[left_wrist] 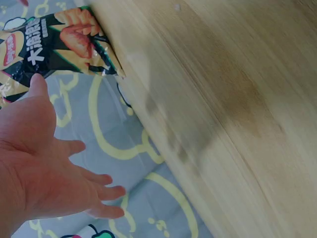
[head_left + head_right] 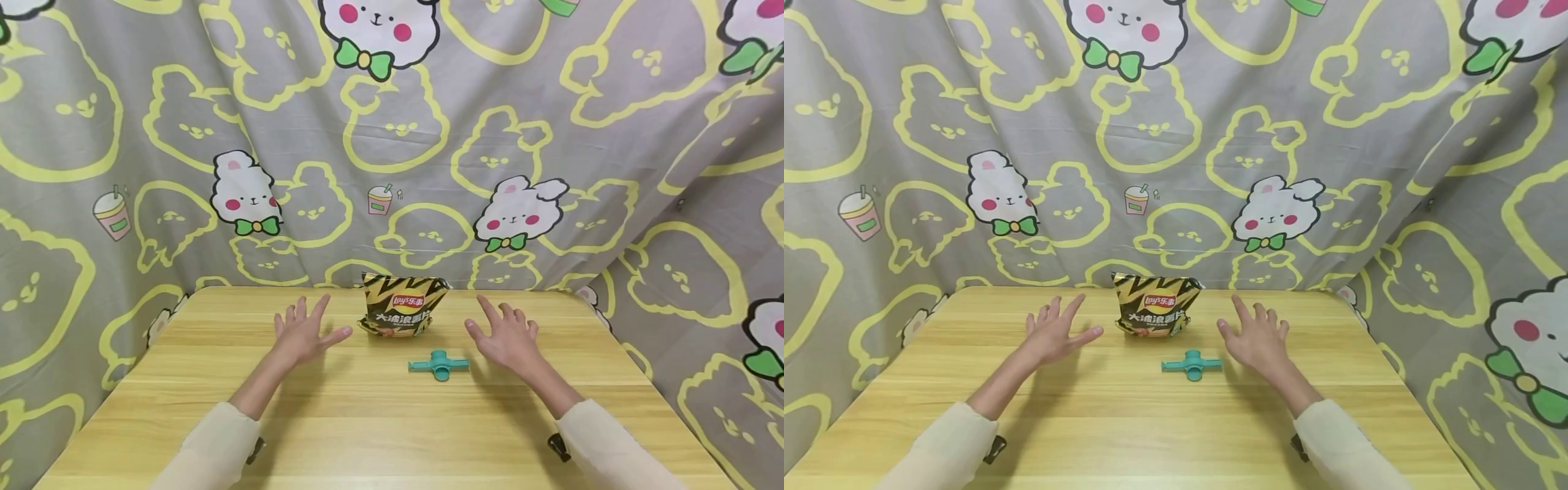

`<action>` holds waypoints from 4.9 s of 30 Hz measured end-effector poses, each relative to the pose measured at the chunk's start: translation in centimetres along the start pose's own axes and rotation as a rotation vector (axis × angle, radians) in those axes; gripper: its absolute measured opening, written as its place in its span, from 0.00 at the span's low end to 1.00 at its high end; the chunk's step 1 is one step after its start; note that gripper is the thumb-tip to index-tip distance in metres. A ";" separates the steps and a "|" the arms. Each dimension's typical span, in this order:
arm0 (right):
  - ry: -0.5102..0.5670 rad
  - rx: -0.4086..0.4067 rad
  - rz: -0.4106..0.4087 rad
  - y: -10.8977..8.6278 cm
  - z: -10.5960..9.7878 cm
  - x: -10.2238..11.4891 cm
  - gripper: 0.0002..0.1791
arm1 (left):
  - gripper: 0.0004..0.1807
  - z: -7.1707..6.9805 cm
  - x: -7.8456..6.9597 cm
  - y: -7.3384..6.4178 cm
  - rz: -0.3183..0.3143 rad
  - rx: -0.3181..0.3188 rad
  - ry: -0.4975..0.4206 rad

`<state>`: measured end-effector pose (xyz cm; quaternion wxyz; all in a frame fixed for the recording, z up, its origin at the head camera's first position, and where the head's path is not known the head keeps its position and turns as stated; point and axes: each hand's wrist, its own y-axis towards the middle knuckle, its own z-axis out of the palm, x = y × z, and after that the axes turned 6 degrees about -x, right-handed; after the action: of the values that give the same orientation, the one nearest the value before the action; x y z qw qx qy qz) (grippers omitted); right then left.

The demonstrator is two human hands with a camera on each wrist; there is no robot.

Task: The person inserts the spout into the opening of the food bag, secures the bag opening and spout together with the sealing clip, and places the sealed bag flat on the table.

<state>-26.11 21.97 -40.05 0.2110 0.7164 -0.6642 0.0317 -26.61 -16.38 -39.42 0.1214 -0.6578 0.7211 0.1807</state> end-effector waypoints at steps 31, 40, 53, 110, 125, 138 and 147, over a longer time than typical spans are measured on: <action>0.282 0.056 -0.031 -0.5 2.3 2.4 0.26 | 0.40 3.0 -5.5 -0.8 0.165 0.106 -0.131; 0.289 0.129 0.012 -0.8 2.3 2.2 0.23 | 0.30 4.5 -6.8 -0.8 0.241 0.138 -0.194; 0.313 0.185 0.040 -0.8 2.6 1.5 0.12 | 0.26 6.3 -8.3 -1.0 0.279 0.110 -0.227; 0.482 0.385 0.057 -0.9 2.8 2.3 0.04 | 0.17 7.2 -9.5 -0.2 0.110 0.215 -0.519; 0.556 0.412 0.064 -1.1 3.0 2.7 0.02 | 0.12 7.0 -9.3 0.1 0.120 0.252 -0.417; 0.613 0.432 0.045 -1.3 2.9 3.1 0.02 | 0.05 7.2 -8.9 0.0 0.109 0.178 -0.439; 0.601 0.419 0.043 -1.4 2.9 3.4 0.02 | 0.05 7.1 -8.9 0.0 0.082 0.168 -0.462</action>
<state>-25.09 17.84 -41.96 0.2448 0.6888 -0.5664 0.3806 -26.16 -5.37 -42.20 0.3299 -0.5566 0.7128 0.2706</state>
